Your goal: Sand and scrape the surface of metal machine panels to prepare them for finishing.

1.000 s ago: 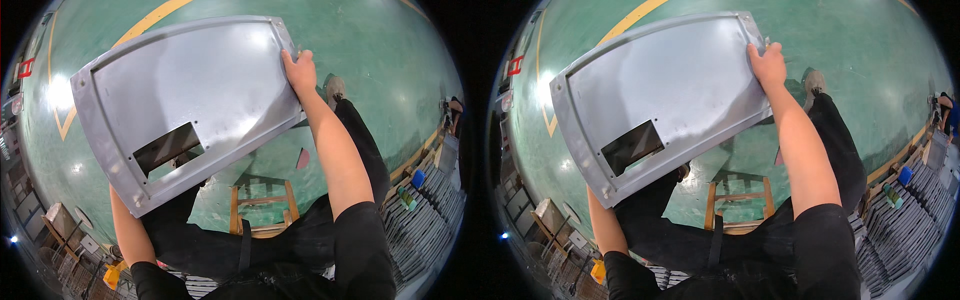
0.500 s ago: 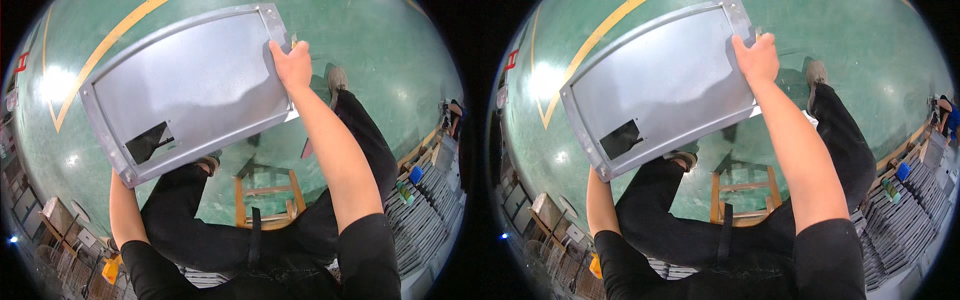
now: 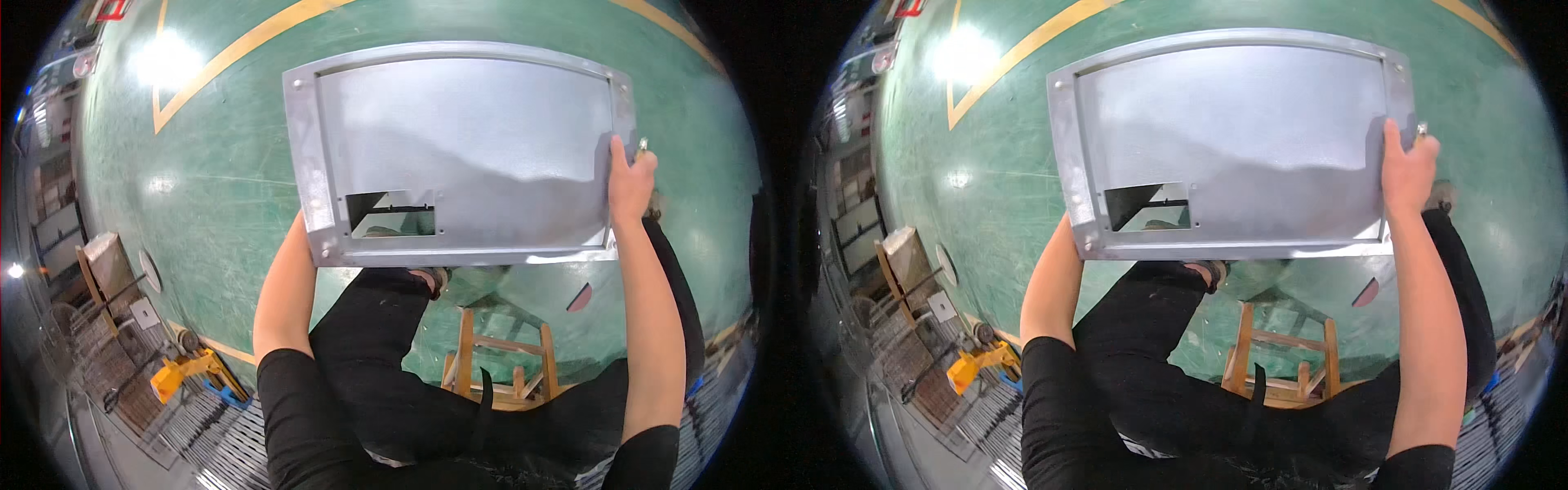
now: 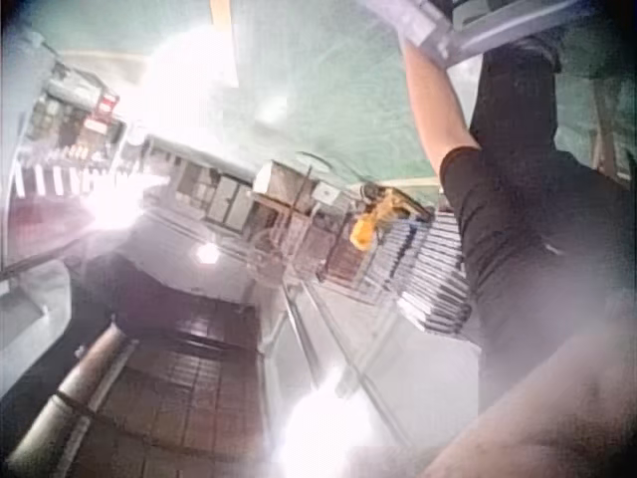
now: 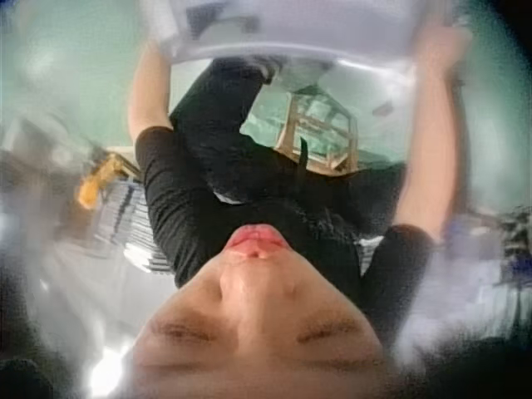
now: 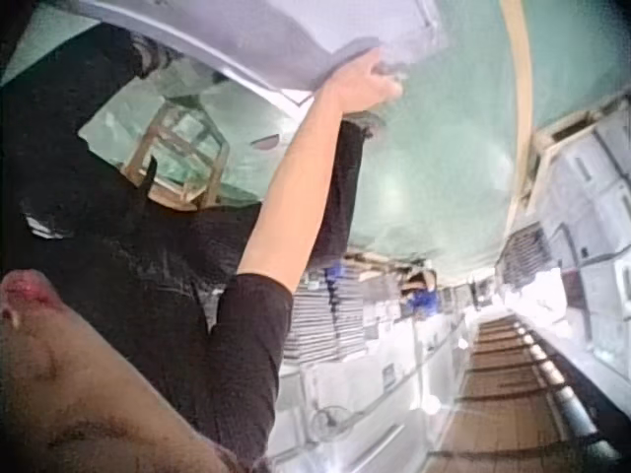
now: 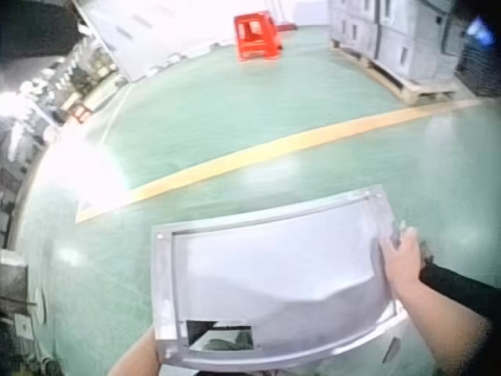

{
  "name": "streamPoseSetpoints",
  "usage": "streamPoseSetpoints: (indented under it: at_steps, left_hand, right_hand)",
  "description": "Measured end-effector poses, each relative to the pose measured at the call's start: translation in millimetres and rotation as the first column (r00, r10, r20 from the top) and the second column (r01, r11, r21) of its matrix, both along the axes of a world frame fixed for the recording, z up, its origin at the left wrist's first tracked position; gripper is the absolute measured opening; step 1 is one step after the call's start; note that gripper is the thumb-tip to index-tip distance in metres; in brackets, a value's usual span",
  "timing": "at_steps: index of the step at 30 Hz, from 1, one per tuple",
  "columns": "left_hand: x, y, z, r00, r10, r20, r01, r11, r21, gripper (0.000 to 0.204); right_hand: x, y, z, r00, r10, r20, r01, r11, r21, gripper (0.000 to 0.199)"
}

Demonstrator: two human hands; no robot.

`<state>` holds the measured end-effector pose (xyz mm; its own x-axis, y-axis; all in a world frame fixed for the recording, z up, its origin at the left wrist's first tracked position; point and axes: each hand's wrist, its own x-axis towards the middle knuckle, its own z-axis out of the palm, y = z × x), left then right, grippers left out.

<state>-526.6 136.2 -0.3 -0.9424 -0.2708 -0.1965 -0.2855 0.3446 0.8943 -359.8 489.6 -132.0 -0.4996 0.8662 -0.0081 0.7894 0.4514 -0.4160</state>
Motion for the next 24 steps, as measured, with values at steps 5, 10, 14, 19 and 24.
streamPoseSetpoints:
  at_steps: [5, 10, 14, 19, 24]
  left_hand:
    - [-9, -39, -10, 0.991, 0.136, -0.016, -0.136, 0.991, -0.004, 0.031]
    - [-13, -56, -22, 0.981, 0.193, -0.016, -0.193, 0.981, 0.025, 0.031]
    - [-12, -61, -29, 0.977, 0.211, -0.003, -0.211, 0.977, 0.029, 0.03]
    - [17, -55, -66, 0.963, 0.25, 0.101, -0.254, 0.967, 0.027, 0.03]
    - [41, -83, -114, 0.92, 0.265, 0.288, -0.274, 0.962, -0.009, 0.03]
  right_hand:
    - [-7, -10, -4, 0.999, 0.012, 0.03, -0.01, 0.999, -0.038, 0.071]
    - [-11, -20, -6, 0.999, 0.011, -0.038, -0.012, 1.0, -0.01, 0.069]
    - [-15, -1, -8, 0.996, 0.072, 0.055, -0.071, 0.997, -0.014, 0.07]
    - [-10, 38, -16, 0.98, 0.173, 0.099, -0.186, 0.974, 0.131, 0.075]
    - [-18, 26, -8, 0.978, 0.19, 0.086, -0.198, 0.975, 0.102, 0.084]
